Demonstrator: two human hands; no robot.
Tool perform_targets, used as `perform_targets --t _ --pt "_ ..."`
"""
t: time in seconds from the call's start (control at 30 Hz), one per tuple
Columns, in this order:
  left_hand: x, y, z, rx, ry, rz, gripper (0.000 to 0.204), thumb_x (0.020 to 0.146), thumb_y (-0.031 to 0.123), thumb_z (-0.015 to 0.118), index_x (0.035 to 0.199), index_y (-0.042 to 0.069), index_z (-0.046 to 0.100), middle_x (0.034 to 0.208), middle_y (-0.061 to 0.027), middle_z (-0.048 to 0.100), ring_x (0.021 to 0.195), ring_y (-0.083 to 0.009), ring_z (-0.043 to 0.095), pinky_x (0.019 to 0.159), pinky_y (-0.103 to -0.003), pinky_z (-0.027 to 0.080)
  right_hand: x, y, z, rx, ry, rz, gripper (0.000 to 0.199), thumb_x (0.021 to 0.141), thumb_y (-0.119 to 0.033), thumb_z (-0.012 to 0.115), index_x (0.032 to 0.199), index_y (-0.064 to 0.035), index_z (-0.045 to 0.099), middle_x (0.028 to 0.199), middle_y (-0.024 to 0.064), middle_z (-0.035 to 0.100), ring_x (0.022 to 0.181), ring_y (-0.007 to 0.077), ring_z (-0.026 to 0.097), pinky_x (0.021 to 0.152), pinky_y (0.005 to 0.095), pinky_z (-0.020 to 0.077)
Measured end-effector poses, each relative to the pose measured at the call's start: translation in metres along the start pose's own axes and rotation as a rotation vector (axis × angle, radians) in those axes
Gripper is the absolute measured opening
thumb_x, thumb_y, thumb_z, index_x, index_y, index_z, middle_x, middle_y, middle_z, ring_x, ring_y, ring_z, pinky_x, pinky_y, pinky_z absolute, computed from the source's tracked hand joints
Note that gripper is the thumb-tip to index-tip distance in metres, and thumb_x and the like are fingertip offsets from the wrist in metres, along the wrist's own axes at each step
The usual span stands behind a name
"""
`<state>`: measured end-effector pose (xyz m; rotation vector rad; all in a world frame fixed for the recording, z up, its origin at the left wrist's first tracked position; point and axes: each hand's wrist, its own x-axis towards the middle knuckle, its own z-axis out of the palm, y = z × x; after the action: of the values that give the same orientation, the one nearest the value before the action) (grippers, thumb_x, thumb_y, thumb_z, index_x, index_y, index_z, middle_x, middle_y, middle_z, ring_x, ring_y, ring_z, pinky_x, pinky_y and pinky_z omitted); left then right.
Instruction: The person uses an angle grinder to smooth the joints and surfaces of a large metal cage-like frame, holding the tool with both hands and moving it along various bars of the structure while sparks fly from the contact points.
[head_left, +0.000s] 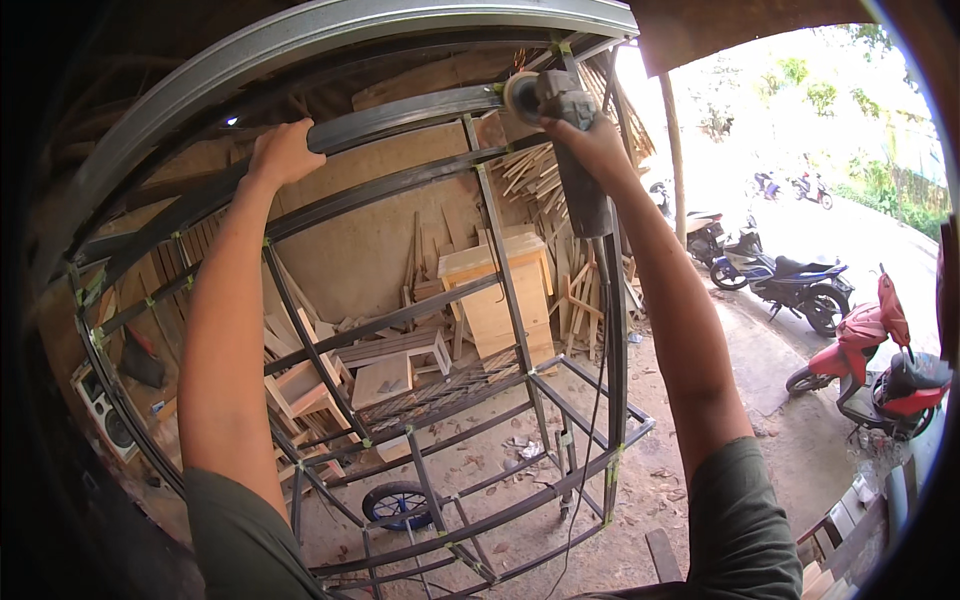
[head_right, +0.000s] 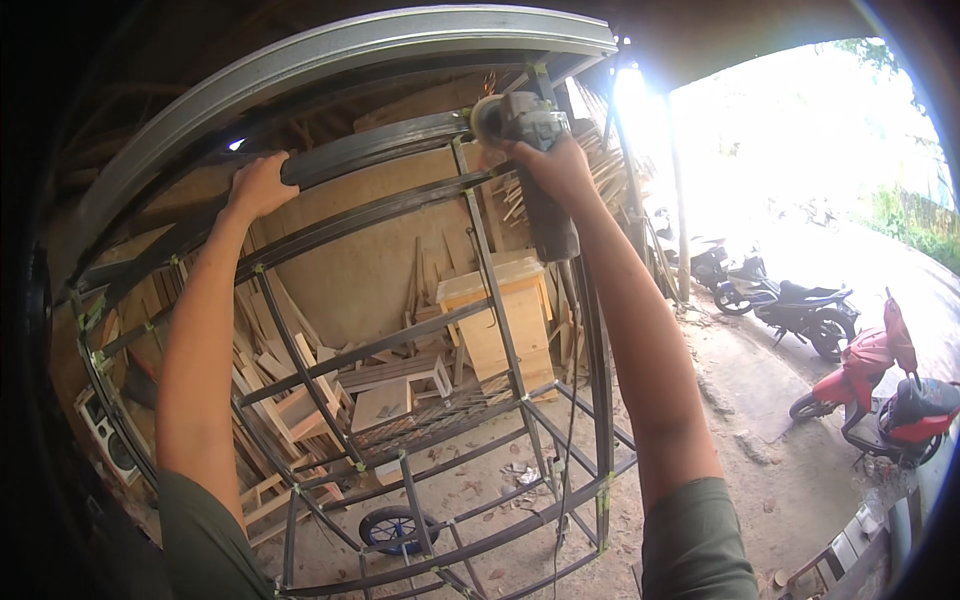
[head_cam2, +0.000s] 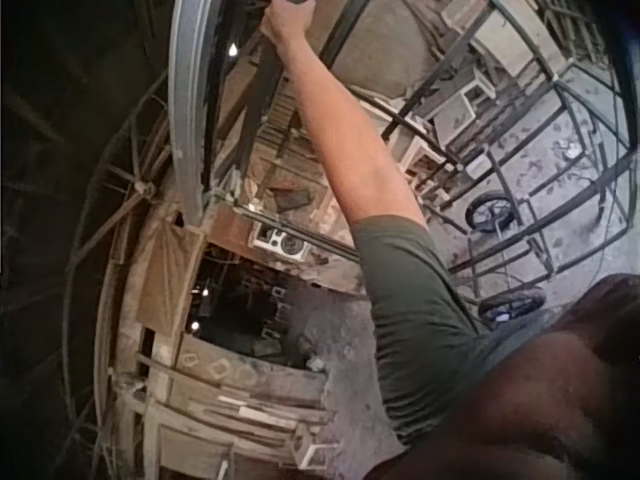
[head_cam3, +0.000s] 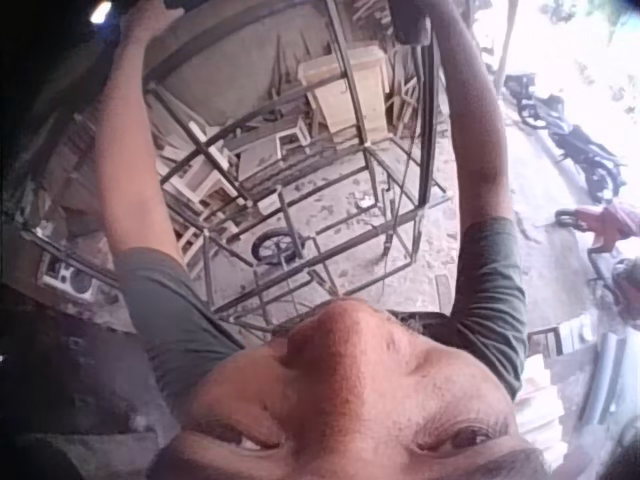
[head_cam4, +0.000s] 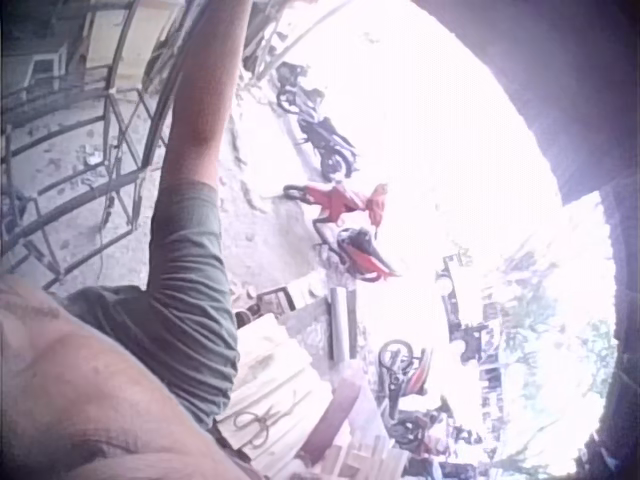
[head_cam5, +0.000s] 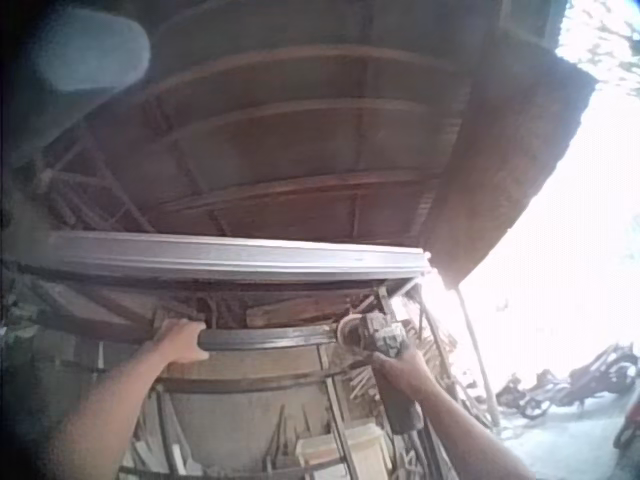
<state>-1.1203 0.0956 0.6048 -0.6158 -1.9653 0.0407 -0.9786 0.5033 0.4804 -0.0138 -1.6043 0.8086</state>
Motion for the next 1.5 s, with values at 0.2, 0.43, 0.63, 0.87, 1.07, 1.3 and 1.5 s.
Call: perform_targets --t 0.2,0.43,0.63,0.87,1.07,1.3,1.5 --pt "-0.002 -0.003 0.009 0.004 0.069 0.018 0.061 0.076 0.028 0.073 0.132 0.004 0.063 0.116 -0.0199 0.072 0.113 -0.0346 0.067 0.1 -0.044 0.053 0.003 -0.016 -0.005 0.048 -0.065 0.105 0.062 0.079 -0.052 0.078 0.107 0.0029 0.072 0.092 0.0147 0.071 0.083 0.0227 0.069 0.076 0.0352 0.0542" --pt "0.001 -0.004 0.007 0.012 -0.01 -0.004 0.065 0.076 0.031 0.074 0.135 0.007 0.061 0.12 -0.0193 0.071 0.115 -0.0368 0.065 0.1 -0.047 0.052 0.0 -0.008 -0.003 0.053 -0.047 0.092 0.057 0.08 -0.049 0.078 0.108 -0.0002 0.073 0.096 0.0135 0.072 0.087 0.0227 0.068 0.082 0.0358 0.0532" --pt "0.001 -0.005 0.009 0.019 0.016 0.004 0.067 0.076 0.033 0.074 0.136 0.006 0.06 0.121 -0.0198 0.07 0.116 -0.0367 0.065 0.101 -0.046 0.051 0.005 -0.012 0.004 -0.11 -0.011 0.043 0.062 0.081 -0.051 0.076 0.113 0.0019 0.071 0.099 0.0145 0.072 0.09 0.023 0.069 0.083 0.0365 0.0536" --pt "-0.003 -0.004 0.009 0.028 0.032 0.008 0.067 0.077 0.032 0.073 0.137 0.006 0.06 0.121 -0.0194 0.07 0.115 -0.0367 0.065 0.1 -0.046 0.052 0.0 0.002 -0.002 -0.055 -0.071 0.052 0.073 0.078 -0.054 0.078 0.116 0.0079 0.067 0.101 0.0181 0.071 0.091 0.0257 0.069 0.084 0.0367 0.0538" --pt "0.0 -0.004 0.008 0.026 0.008 0.007 0.064 0.077 0.032 0.073 0.135 0.007 0.061 0.118 -0.0192 0.071 0.113 -0.0366 0.066 0.098 -0.047 0.053 -0.004 -0.015 -0.004 0.019 -0.096 0.132 0.07 0.077 -0.053 0.079 0.113 0.0066 0.07 0.099 0.0167 0.072 0.092 0.0251 0.069 0.085 0.0362 0.0534" --pt "0.0 -0.006 0.011 0.021 0.043 0.01 0.065 0.077 0.033 0.074 0.135 0.007 0.061 0.118 -0.0199 0.071 0.113 -0.0367 0.066 0.098 -0.046 0.052 0.001 -0.011 -0.005 0.043 -0.099 0.11 0.062 0.08 -0.051 0.077 0.112 0.0011 0.072 0.096 0.0147 0.072 0.088 0.0234 0.07 0.081 0.0368 0.0549" --pt "0.0 -0.005 0.006 0.031 0.026 0.01 0.065 0.077 0.032 0.073 0.135 0.006 0.061 0.122 -0.0206 0.069 0.116 -0.0366 0.065 0.101 -0.045 0.052 -0.04 -0.027 0.031 0.089 -0.104 0.032 0.074 0.077 -0.047 0.081 0.125 0.0045 0.059 0.106 0.0224 0.071 0.098 0.0333 0.071 0.088 0.0431 0.0558"
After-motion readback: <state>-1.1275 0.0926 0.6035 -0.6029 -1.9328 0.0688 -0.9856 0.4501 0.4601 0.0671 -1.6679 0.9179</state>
